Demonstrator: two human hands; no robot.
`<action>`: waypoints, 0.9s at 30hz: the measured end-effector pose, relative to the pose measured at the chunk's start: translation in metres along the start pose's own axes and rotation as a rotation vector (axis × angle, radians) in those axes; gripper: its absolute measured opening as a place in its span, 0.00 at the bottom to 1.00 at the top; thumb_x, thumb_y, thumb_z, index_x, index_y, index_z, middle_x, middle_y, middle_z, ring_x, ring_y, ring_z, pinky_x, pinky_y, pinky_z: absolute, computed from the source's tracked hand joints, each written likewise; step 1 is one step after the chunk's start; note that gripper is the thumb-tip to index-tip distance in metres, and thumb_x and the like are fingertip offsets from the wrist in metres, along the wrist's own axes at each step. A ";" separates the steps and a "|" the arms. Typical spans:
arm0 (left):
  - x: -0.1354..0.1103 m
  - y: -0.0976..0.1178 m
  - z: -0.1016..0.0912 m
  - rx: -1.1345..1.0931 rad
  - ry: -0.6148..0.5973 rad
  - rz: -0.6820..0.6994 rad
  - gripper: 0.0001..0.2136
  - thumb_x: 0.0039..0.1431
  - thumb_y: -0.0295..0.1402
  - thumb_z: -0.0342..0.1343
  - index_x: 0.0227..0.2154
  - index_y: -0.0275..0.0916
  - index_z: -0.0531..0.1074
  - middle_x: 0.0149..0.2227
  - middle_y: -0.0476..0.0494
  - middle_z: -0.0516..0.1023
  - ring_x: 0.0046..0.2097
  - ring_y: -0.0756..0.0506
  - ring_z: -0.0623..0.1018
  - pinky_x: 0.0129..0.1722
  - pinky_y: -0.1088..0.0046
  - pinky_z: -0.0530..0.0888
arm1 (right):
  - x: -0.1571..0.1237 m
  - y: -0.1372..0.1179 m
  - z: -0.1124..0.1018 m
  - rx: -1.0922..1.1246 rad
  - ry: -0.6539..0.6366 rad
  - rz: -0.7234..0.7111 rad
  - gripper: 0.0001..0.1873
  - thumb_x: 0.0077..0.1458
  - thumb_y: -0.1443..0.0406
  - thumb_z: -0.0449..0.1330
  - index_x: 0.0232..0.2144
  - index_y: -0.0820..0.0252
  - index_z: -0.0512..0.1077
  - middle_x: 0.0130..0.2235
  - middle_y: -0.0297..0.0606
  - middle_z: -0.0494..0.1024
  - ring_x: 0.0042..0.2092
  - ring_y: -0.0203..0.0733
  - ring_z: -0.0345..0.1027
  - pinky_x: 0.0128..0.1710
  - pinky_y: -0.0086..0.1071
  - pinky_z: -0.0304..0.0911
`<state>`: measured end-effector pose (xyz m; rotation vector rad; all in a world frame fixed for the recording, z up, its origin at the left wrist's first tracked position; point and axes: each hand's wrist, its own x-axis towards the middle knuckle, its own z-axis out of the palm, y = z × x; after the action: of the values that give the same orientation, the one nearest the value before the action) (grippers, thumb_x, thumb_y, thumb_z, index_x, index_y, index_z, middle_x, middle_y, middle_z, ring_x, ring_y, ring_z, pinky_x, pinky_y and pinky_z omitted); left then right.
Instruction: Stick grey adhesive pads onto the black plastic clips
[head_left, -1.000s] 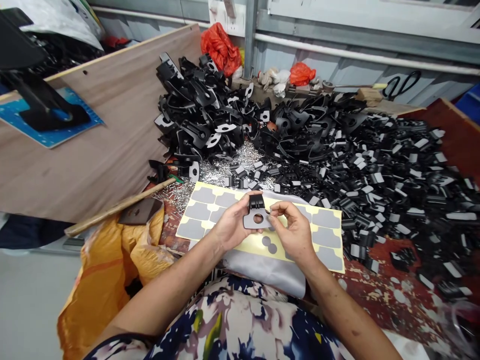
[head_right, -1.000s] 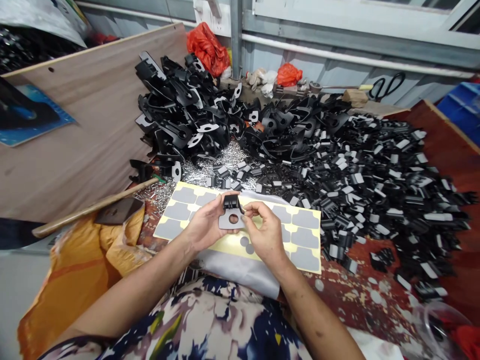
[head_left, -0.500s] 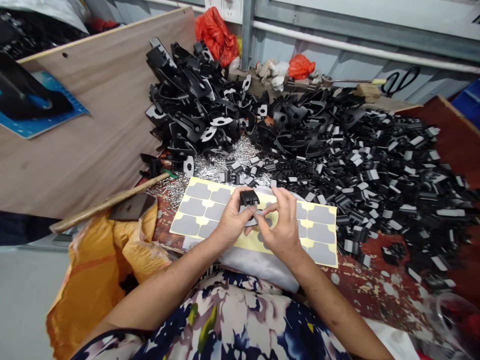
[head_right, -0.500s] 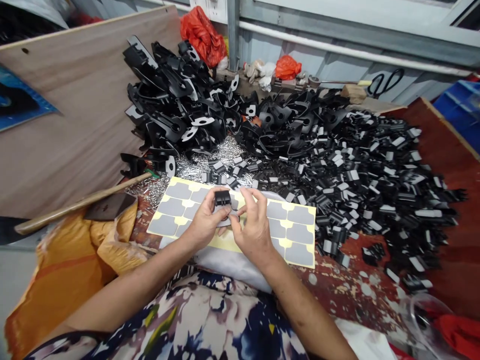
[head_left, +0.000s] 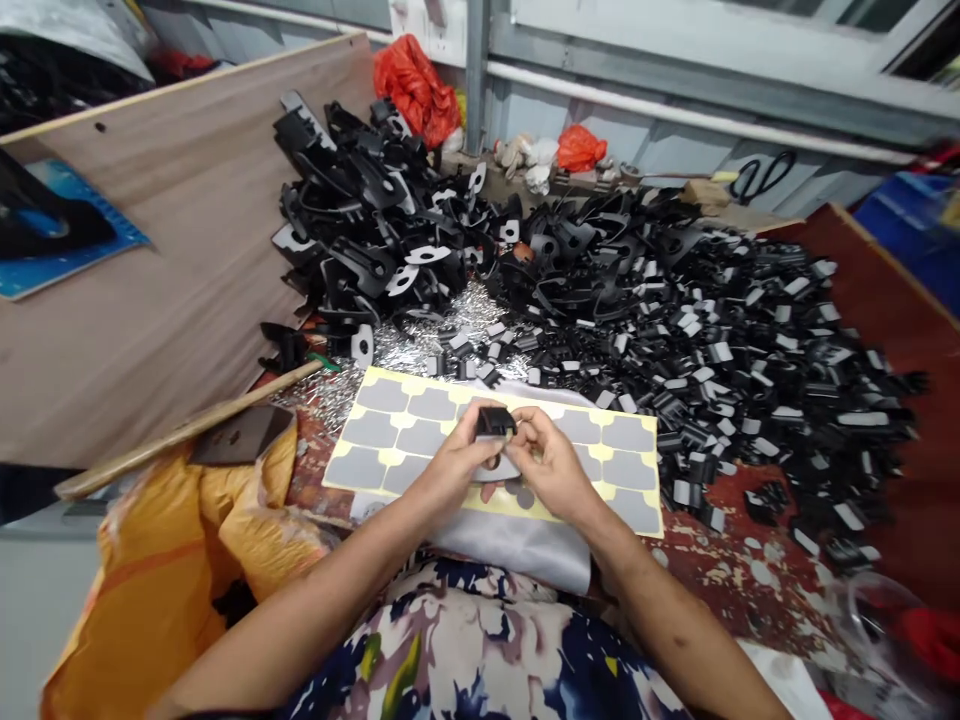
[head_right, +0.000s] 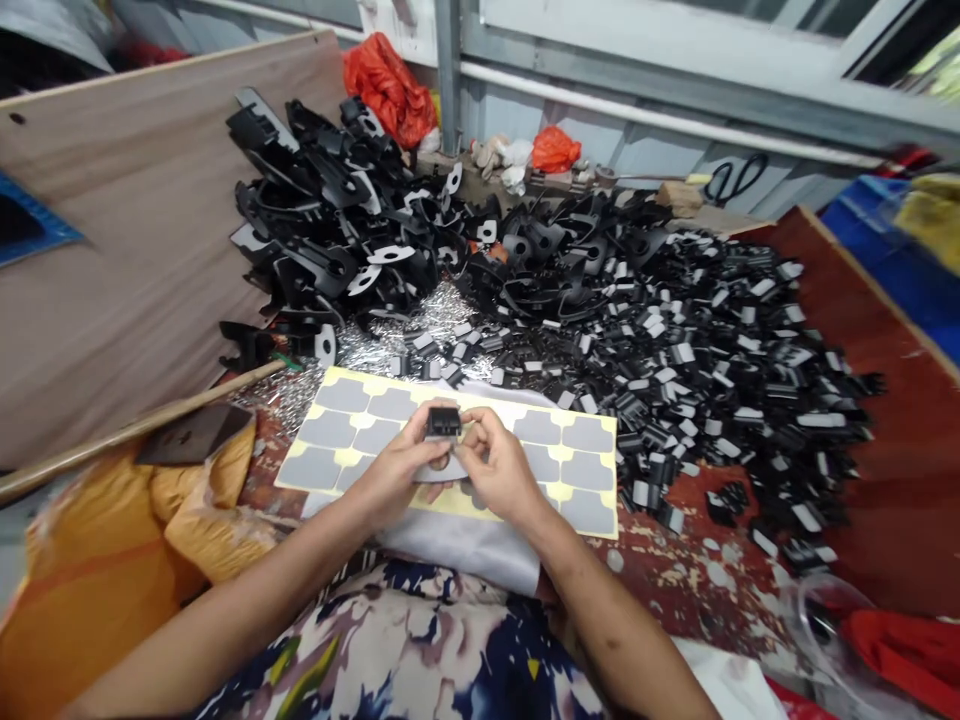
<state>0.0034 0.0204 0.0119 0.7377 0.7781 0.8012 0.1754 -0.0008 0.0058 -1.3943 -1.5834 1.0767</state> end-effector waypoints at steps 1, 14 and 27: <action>-0.003 0.000 -0.002 -0.016 -0.068 -0.046 0.27 0.54 0.29 0.62 0.57 0.44 0.66 0.31 0.52 0.69 0.29 0.47 0.76 0.21 0.77 0.72 | 0.000 0.004 -0.002 0.107 -0.064 0.032 0.14 0.65 0.58 0.59 0.51 0.53 0.67 0.28 0.27 0.74 0.27 0.39 0.69 0.30 0.31 0.66; 0.023 0.158 -0.031 0.060 0.042 0.288 0.30 0.67 0.31 0.60 0.69 0.42 0.58 0.43 0.38 0.84 0.41 0.41 0.84 0.40 0.63 0.83 | 0.092 -0.003 -0.154 -1.069 0.492 -0.246 0.17 0.62 0.74 0.56 0.47 0.59 0.81 0.54 0.49 0.81 0.57 0.58 0.68 0.54 0.47 0.64; 0.007 -0.013 0.023 -0.319 -0.057 -0.122 0.38 0.57 0.34 0.71 0.68 0.46 0.61 0.54 0.37 0.78 0.56 0.40 0.79 0.62 0.60 0.69 | 0.054 -0.016 -0.107 -1.165 0.387 -0.437 0.14 0.70 0.64 0.55 0.40 0.57 0.82 0.35 0.46 0.81 0.41 0.53 0.68 0.46 0.47 0.60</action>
<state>0.0297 0.0137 0.0104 0.4220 0.6193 0.7675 0.2626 0.0635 0.0596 -1.6425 -2.1327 -0.4913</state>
